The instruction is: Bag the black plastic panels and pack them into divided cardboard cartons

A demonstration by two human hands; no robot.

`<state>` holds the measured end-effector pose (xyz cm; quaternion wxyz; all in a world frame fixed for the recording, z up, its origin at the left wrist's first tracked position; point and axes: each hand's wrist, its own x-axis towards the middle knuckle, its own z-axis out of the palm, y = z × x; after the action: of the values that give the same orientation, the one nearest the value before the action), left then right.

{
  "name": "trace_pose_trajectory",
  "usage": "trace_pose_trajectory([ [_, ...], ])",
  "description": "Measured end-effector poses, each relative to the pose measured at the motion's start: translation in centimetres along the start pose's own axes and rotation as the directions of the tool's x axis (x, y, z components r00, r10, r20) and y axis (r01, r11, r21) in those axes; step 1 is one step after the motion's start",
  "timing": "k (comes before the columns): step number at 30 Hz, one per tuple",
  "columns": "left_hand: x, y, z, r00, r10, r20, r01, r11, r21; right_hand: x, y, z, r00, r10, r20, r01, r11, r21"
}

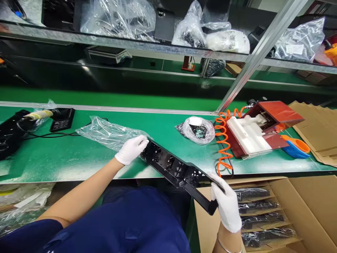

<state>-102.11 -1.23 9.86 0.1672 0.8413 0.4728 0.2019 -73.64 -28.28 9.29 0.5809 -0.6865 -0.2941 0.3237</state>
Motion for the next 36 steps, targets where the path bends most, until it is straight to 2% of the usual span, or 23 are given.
trace_pose_trajectory([
  [6, -2.3, 1.0, -0.5, 0.981, 0.161, 0.11, -0.17, 0.983, 0.07, 0.0, 1.0, 0.6, 1.0, 0.013, -0.014, -0.012, 0.996, 0.086],
  [10, -2.9, 2.7, 0.0, 0.971, 0.215, 0.108, -0.224, 0.971, 0.082, 0.3, 1.0, 2.3, 0.998, 0.051, 0.044, -0.054, 0.995, 0.085],
  [13, -3.4, 5.0, 0.9, 0.937, 0.305, 0.169, -0.321, 0.944, 0.075, 0.6, 0.6, 4.6, 0.994, 0.069, 0.09, -0.076, 0.994, 0.08],
  [17, -4.8, 8.3, 2.2, 0.842, 0.436, 0.318, -0.479, 0.876, 0.066, 0.8, 0.8, 9.0, 0.985, 0.108, 0.131, -0.126, 0.983, 0.135],
  [19, -5.2, 9.5, 2.6, 0.803, 0.456, 0.382, -0.513, 0.856, 0.056, 0.8, 1.3, 11.3, 0.983, 0.113, 0.144, -0.141, 0.97, 0.198],
  [20, -5.2, 9.9, 2.7, 0.799, 0.443, 0.407, -0.507, 0.859, 0.062, 0.8, 1.6, 12.3, 0.984, 0.106, 0.143, -0.138, 0.961, 0.239],
  [23, -4.8, 9.8, 2.3, 0.838, 0.34, 0.427, -0.423, 0.899, 0.116, 1.0, 2.2, 14.1, 0.989, 0.081, 0.126, -0.119, 0.936, 0.331],
  [25, -4.6, 9.1, 1.9, 0.871, 0.271, 0.411, -0.361, 0.919, 0.159, 1.4, 2.3, 14.3, 0.992, 0.081, 0.094, -0.111, 0.923, 0.369],
  [27, -4.7, 8.3, 1.5, 0.885, 0.236, 0.401, -0.33, 0.926, 0.185, 1.7, 2.3, 14.4, 0.992, 0.102, 0.071, -0.121, 0.916, 0.382],
  [30, -5.0, 7.7, 1.3, 0.895, 0.242, 0.375, -0.327, 0.927, 0.182, 1.8, 1.9, 15.0, 0.979, 0.175, 0.107, -0.202, 0.912, 0.357],
  [33, -4.7, 7.9, 1.4, 0.913, 0.268, 0.309, -0.329, 0.929, 0.167, 1.7, 1.6, 16.4, 0.964, 0.228, 0.138, -0.261, 0.909, 0.324],
  [36, -4.4, 8.6, 1.5, 0.899, 0.293, 0.326, -0.36, 0.918, 0.167, 2.0, 1.7, 17.5, 0.963, 0.242, 0.119, -0.267, 0.911, 0.314],
])
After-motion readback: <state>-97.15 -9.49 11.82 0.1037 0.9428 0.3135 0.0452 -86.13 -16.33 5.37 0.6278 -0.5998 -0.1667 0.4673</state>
